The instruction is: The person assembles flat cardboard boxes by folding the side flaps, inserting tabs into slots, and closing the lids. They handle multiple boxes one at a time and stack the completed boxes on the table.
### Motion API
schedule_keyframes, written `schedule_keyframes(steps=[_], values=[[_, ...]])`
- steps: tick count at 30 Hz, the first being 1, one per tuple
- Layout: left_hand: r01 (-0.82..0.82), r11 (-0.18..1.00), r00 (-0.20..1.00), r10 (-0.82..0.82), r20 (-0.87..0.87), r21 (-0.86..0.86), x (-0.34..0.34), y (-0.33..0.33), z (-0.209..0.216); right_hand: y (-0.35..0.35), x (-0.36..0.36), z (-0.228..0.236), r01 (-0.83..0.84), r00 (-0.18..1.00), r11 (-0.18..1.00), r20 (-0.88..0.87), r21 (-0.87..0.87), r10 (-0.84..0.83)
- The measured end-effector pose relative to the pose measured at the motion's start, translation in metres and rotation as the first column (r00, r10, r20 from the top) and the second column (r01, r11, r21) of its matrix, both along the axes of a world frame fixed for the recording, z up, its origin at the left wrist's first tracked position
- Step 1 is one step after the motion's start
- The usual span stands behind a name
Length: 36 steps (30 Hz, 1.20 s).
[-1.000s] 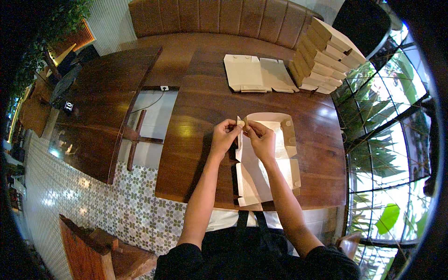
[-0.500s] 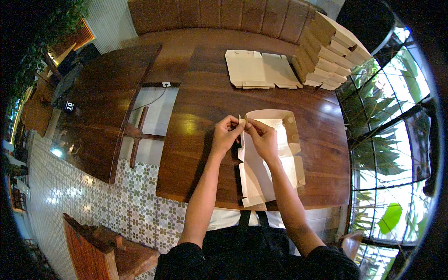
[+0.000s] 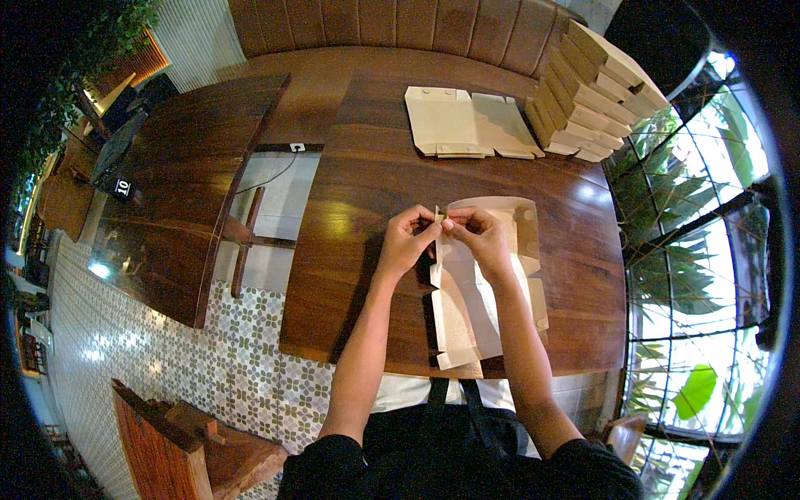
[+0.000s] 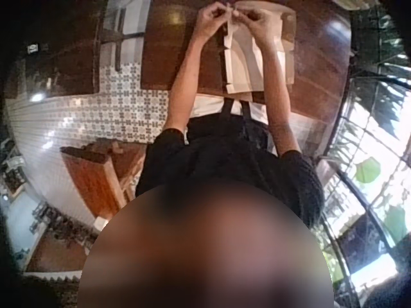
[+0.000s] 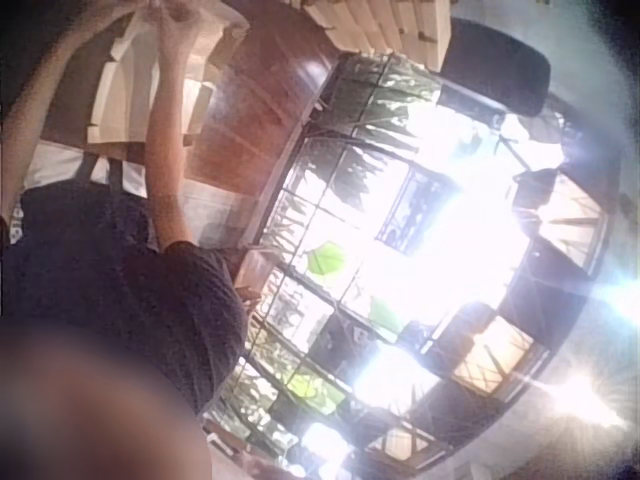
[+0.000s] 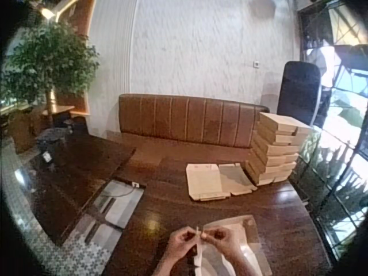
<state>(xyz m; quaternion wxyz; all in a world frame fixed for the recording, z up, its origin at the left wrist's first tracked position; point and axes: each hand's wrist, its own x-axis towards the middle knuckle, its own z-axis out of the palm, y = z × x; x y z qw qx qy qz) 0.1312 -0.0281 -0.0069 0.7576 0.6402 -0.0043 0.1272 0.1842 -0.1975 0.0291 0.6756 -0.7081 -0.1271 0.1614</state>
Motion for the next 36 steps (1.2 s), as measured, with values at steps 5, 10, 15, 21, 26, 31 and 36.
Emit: schedule_keyframes(steps=[5, 10, 15, 21, 26, 31, 36], values=[[-0.052, 0.992, 0.996, 0.043, 0.078, 0.115, 0.0, -0.002, 0.003, -0.002, 0.004, -0.001, -0.027, 0.999, 0.999, -0.021, 0.043, 0.028], [-0.12, 0.977, 0.993, 0.116, 0.036, 0.177, -0.001, -0.005, 0.008, -0.001, 0.007, -0.007, -0.022, 0.988, 0.988, -0.151, 0.15, 0.045], [-0.157, 0.987, 0.986, 0.154, 0.058, 0.043, 0.0, -0.011, 0.01, 0.001, 0.011, -0.019, -0.073, 0.993, 0.993, -0.091, 0.092, 0.082], [-0.279, 0.888, 0.959, 0.235, 0.161, 0.366, 0.006, -0.007, -0.004, 0.011, 0.008, -0.028, -0.051, 0.998, 0.998, -0.041, -0.039, 0.05], [-0.378, 0.794, 0.924, 0.358, 0.136, 0.476, 0.005, 0.008, -0.014, 0.0, -0.016, -0.011, -0.001, 0.988, 0.966, 0.151, -0.26, 0.042], [-0.428, 0.796, 0.896, 0.436, 0.085, 0.429, 0.002, 0.011, -0.008, -0.011, -0.051, 0.012, -0.046, 0.963, 0.909, 0.223, -0.415, 0.15], [0.028, 0.893, 0.931, 0.14, -0.337, 0.45, -0.015, 0.017, 0.001, -0.01, -0.086, 0.016, 0.125, 0.863, 0.767, 0.451, -0.629, 0.229]])
